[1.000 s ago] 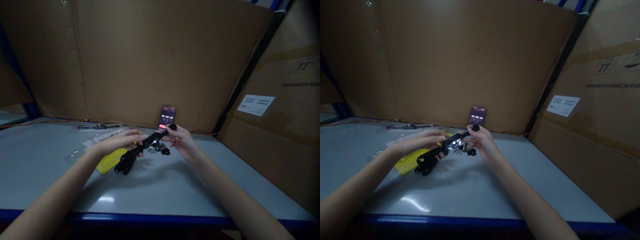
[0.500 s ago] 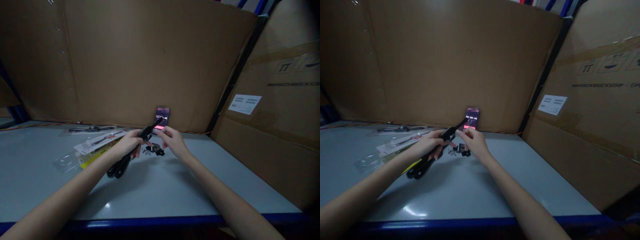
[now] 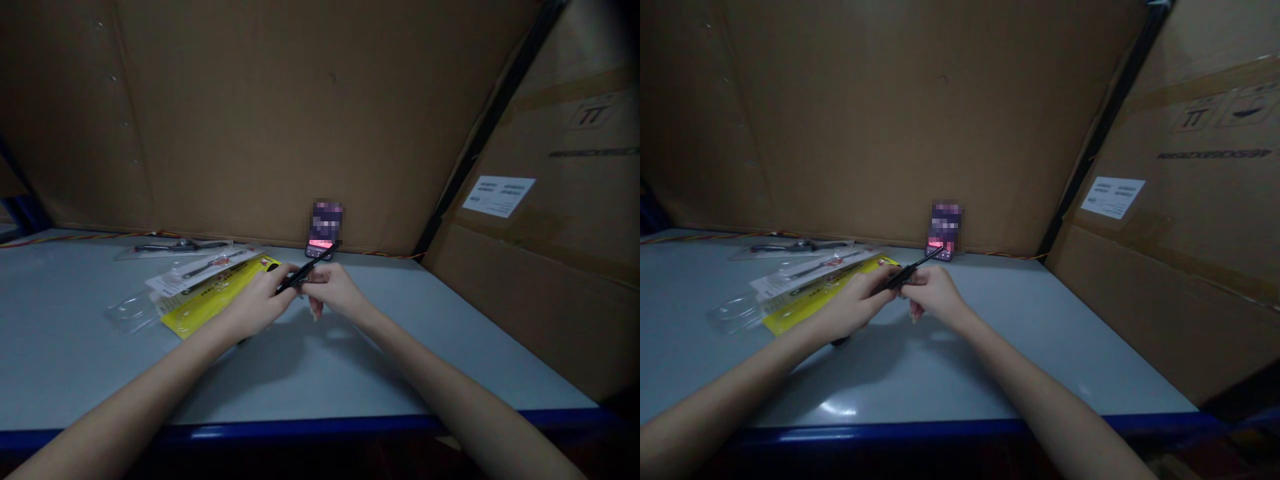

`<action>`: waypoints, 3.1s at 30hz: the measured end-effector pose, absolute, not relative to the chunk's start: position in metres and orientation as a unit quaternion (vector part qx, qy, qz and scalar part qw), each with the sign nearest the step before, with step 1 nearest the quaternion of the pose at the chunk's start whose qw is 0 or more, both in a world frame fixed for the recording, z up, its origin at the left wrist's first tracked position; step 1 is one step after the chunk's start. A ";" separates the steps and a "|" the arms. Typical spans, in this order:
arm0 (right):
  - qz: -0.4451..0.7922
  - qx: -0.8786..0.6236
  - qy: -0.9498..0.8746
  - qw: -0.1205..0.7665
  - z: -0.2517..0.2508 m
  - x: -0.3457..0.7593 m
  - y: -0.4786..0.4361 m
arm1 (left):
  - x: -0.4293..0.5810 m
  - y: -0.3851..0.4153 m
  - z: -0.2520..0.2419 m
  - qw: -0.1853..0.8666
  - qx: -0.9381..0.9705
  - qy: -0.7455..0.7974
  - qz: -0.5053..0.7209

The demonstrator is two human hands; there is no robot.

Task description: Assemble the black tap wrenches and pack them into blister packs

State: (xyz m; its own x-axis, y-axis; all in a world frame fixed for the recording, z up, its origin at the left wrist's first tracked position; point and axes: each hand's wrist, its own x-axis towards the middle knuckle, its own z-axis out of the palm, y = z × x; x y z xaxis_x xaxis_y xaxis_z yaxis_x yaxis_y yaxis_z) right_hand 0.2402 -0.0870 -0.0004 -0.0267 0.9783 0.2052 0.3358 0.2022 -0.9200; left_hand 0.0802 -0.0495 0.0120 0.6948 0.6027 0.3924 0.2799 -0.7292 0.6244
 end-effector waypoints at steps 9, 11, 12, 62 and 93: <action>-0.111 -0.570 -0.749 0.319 0.007 0.247 -0.096 | 0.082 -0.048 0.014 0.349 0.844 0.262 0.312; -0.160 -0.571 -0.739 0.320 0.010 0.250 -0.098 | 0.082 -0.050 0.016 0.414 0.818 0.270 0.294; -0.164 -0.571 -0.731 0.336 0.012 0.251 -0.098 | 0.083 -0.052 0.017 0.451 0.802 0.270 0.285; -0.146 -0.495 -0.724 0.457 0.003 0.246 -0.091 | 0.081 -0.039 0.012 0.604 0.696 0.253 0.294; -0.204 -0.466 -0.739 0.442 0.005 0.252 -0.094 | 0.082 -0.042 0.015 0.617 0.687 0.246 0.296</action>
State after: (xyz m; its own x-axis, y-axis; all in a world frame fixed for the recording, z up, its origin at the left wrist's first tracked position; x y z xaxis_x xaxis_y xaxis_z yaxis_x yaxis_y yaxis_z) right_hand 0.2520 -0.0945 0.0047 -0.1762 0.5089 0.8426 0.8685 0.4832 -0.1103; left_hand 0.0823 -0.0419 0.0151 0.7037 0.7031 0.1023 -0.0261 -0.1183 0.9926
